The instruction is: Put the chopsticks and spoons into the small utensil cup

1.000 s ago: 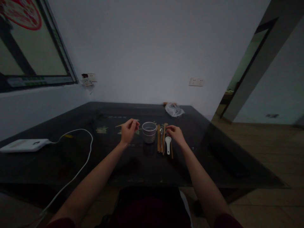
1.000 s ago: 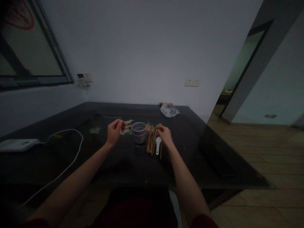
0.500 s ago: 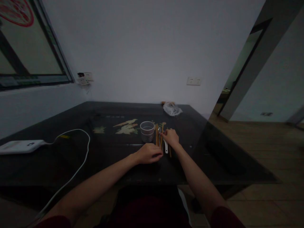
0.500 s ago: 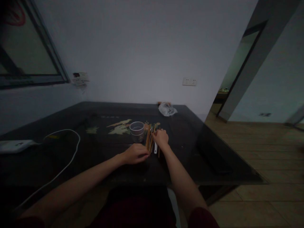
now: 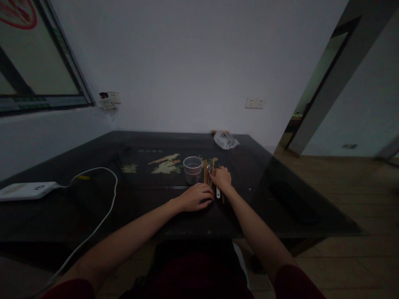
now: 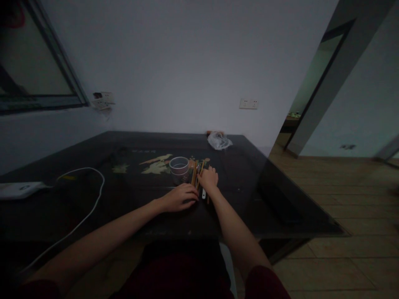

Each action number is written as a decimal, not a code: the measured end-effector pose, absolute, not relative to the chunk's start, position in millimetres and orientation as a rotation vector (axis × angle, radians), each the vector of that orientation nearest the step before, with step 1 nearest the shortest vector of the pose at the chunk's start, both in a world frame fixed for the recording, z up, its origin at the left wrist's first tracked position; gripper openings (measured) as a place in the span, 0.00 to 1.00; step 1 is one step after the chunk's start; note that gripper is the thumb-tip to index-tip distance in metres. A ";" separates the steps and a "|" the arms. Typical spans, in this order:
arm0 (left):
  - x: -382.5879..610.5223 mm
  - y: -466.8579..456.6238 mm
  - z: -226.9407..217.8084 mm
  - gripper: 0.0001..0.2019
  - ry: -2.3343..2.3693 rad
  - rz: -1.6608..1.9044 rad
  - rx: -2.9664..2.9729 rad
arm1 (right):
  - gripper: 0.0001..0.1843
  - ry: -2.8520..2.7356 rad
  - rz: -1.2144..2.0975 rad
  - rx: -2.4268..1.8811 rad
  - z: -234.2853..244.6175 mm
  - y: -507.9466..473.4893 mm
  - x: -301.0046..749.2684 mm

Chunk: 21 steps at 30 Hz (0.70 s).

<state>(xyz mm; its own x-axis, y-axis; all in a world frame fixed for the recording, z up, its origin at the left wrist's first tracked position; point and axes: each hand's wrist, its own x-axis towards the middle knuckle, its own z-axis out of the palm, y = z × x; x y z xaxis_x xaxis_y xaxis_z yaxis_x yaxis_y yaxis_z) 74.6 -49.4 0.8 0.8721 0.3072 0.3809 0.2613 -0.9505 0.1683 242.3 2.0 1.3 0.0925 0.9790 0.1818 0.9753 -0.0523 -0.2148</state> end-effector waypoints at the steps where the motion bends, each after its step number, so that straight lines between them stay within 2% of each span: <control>1: 74.6 -49.7 1.2 0.10 0.440 0.622 2.929 | 0.20 -1.937 0.025 -2.104 1.8 2.0 241.8; 8: 74.5 -49.3 0.1 0.10 0.416 0.653 2.916 | 0.21 -1.866 0.036 -2.101 10.9 1.9 243.5; 14: 74.2 -49.6 -1.1 0.10 0.342 0.692 2.929 | 0.18 -1.713 0.256 -2.127 18.6 6.0 256.5; 21: 78.3 -50.8 -4.7 0.10 0.350 0.692 2.926 | 0.17 -1.602 0.335 -2.157 23.3 10.9 284.6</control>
